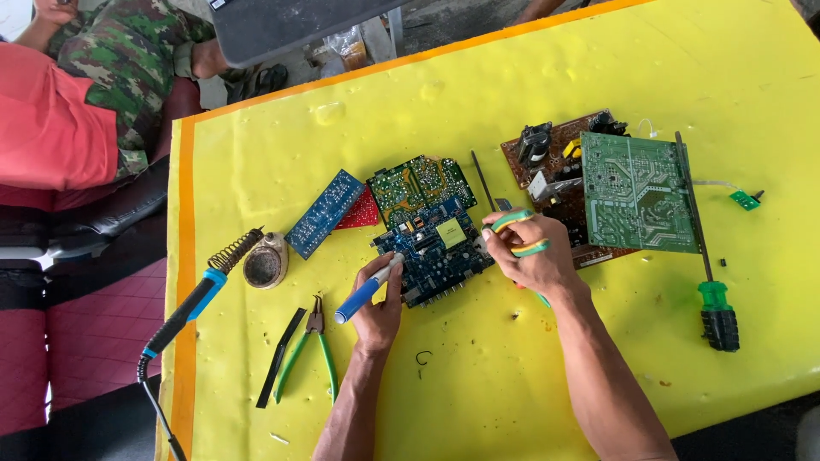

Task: The person uses a soldering iron and a desoldering pump to work on a blue circuit board placed on a yellow mat. They repeatedly heat solder joints and use the pump to remove molten solder from the board's surface.

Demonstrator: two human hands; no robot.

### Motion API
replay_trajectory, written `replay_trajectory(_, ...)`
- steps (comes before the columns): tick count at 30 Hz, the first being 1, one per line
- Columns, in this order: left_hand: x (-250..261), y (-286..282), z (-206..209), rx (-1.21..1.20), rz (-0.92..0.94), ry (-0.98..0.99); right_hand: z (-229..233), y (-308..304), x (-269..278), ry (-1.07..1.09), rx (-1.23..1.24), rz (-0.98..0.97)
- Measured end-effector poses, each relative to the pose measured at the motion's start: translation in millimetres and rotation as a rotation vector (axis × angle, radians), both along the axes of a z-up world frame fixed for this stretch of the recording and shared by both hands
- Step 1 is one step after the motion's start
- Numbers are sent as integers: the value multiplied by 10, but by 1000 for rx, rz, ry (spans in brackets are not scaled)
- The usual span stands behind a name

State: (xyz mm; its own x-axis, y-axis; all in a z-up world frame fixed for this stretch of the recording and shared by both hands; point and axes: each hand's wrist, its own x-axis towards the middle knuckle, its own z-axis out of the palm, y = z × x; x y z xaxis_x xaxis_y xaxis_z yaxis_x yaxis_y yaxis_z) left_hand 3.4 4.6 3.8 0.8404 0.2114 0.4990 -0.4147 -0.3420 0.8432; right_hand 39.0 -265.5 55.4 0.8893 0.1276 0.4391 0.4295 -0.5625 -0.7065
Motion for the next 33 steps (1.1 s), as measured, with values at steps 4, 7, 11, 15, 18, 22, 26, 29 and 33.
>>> replay_trajectory(4, -5, -7, 53, 8, -8, 3, 21, 23, -3, 7, 11, 4)
replay_trajectory(7, 5, 4, 8, -17, -7, 14, -20, 2, 9, 29, 54, 7)
replay_trajectory(11, -18, -22, 67, 14, 8, -5, -32, 23, 23, 9, 48, 1)
replay_trajectory(15, -7, -28, 52, 14, -9, -7, 23, 33, 26, 10, 26, 18)
replay_trajectory(18, -13, -46, 26, -1, 1, -14, 76, -10, -8, 55, 73, 32)
replay_trajectory(22, -8, -30, 70, 17, 0, -18, 164, 16, -27, 60, 75, 11)
replay_trajectory(26, -16, -26, 65, 4, -14, -14, 136, 10, -35, 36, 46, -6)
replay_trajectory(29, -22, -41, 95, 10, -4, -16, 175, 18, -55, 75, 85, 10)
replay_trajectory(33, -31, -32, 114, 21, -4, -19, 116, 19, 1, 31, 44, 9)
